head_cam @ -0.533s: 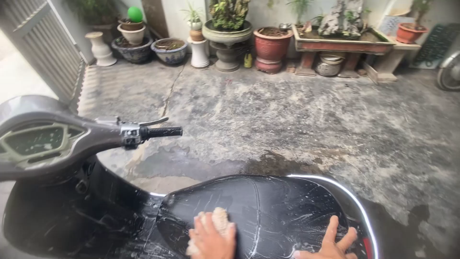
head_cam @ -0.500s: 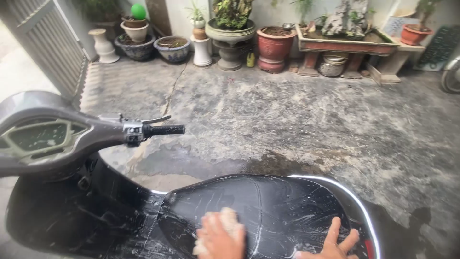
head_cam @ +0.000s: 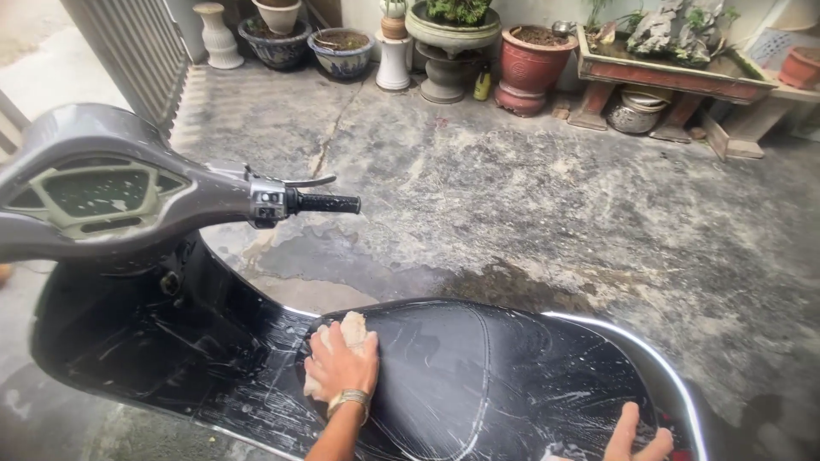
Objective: The person scrubs the seat of a scooter with a soapy sponge. They move the sponge across the entire surface of the seat, creating a lather.
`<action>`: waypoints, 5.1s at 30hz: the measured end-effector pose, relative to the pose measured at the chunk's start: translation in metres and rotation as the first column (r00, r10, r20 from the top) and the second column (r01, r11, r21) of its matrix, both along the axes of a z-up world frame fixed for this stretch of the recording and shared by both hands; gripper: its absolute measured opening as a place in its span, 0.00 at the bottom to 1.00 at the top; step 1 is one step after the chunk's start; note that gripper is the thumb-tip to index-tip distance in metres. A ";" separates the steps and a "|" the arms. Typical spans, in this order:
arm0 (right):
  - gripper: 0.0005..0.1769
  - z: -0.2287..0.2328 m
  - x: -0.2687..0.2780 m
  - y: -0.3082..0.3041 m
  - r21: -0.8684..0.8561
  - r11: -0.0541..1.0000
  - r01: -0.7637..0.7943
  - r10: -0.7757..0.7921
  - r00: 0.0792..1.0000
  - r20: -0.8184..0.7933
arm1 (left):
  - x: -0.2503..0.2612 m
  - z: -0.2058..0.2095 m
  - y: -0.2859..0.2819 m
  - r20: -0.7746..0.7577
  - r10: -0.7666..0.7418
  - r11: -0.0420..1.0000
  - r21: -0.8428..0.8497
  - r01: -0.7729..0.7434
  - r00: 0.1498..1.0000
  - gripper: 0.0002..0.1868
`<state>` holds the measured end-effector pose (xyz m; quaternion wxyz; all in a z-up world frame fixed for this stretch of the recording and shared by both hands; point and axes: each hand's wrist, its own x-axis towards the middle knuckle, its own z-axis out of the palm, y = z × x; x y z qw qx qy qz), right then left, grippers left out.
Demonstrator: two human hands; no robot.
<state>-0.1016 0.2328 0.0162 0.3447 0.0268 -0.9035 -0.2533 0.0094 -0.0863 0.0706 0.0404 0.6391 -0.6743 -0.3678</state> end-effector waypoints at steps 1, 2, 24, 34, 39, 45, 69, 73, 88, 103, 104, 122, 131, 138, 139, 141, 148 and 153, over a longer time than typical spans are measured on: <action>0.44 0.012 0.007 -0.010 -0.264 0.960 -0.096 0.116 0.991 0.062 | -0.006 -0.012 0.011 0.137 -0.105 0.937 -0.317 0.145 0.985 0.37; 0.56 0.024 0.014 -0.020 -0.515 0.841 -0.163 0.241 0.967 0.087 | -0.011 -0.025 0.022 0.295 -0.154 0.758 -0.577 0.304 0.943 0.36; 0.71 0.159 0.019 -0.044 -0.386 0.562 0.732 0.270 0.279 0.922 | 0.031 -0.008 0.107 -0.010 -0.794 0.544 -0.459 0.703 0.608 0.34; 0.70 0.157 0.018 -0.047 -0.455 0.559 0.693 0.263 0.372 0.890 | 0.021 -0.024 0.106 -0.031 -0.341 0.892 -0.328 0.312 0.940 0.36; 0.69 0.153 0.018 -0.045 -0.489 0.570 0.660 0.244 0.432 0.868 | 0.025 0.004 0.046 0.042 -0.530 0.643 -0.632 0.434 0.847 0.17; 0.69 0.178 0.022 -0.056 -0.502 0.585 0.637 0.209 0.480 0.852 | 0.018 -0.048 0.089 0.013 0.019 0.940 -0.341 -0.013 1.000 0.40; 0.69 0.163 0.040 -0.096 -0.575 0.567 0.590 0.047 0.673 0.738 | 0.026 -0.038 -0.038 -0.170 0.110 0.992 -0.035 -0.117 0.979 0.37; 0.68 0.172 0.034 -0.090 -0.531 0.432 0.729 0.079 0.556 0.828 | 0.036 -0.068 0.002 0.035 -0.332 0.771 -0.566 0.292 0.943 0.39; 0.69 0.174 0.031 -0.095 -0.429 0.378 0.821 0.247 0.357 0.901 | 0.038 -0.027 -0.012 0.085 -0.686 0.520 -0.638 0.568 0.723 0.38; 0.71 0.176 0.037 -0.095 -0.423 0.395 0.815 0.090 0.425 0.901 | 0.042 -0.021 -0.043 0.093 -0.802 0.425 -0.605 0.674 0.590 0.33; 0.71 0.178 0.037 -0.095 -0.425 0.398 0.813 0.079 0.431 0.899 | 0.041 0.000 -0.056 0.070 -0.775 0.475 -0.592 0.652 0.628 0.28; 0.75 0.147 0.043 -0.115 -0.425 0.454 0.783 -0.116 0.525 0.843 | -0.021 0.014 -0.089 0.194 -0.720 0.671 -0.049 0.740 0.666 0.37; 0.78 0.099 0.034 -0.097 -0.399 0.549 0.734 -0.148 0.556 0.818 | -0.084 0.022 -0.005 0.233 -0.882 0.342 -0.284 0.896 0.410 0.37; 0.80 0.077 0.036 -0.089 -0.391 0.578 0.716 -0.162 0.570 0.805 | -0.033 0.024 -0.084 0.124 -0.832 0.499 -0.261 0.826 0.541 0.30; 0.80 0.083 0.036 -0.092 -0.396 0.569 0.721 -0.164 0.571 0.804 | -0.037 0.020 -0.098 0.192 -0.757 0.627 -0.053 0.777 0.624 0.35; 0.79 0.098 0.034 -0.098 -0.406 0.553 0.728 -0.166 0.574 0.802 | -0.046 0.021 -0.103 0.279 -0.678 0.729 0.141 0.670 0.680 0.40; 0.79 0.160 0.049 -0.129 -0.399 0.507 0.764 -0.163 0.539 0.826 | -0.018 0.029 -0.038 0.320 -0.876 0.328 -0.157 0.931 0.362 0.34; 0.78 0.154 0.050 -0.122 -0.387 0.472 0.793 -0.179 0.515 0.838 | 0.012 0.000 -0.071 0.288 -0.821 0.279 -0.550 0.787 0.493 0.32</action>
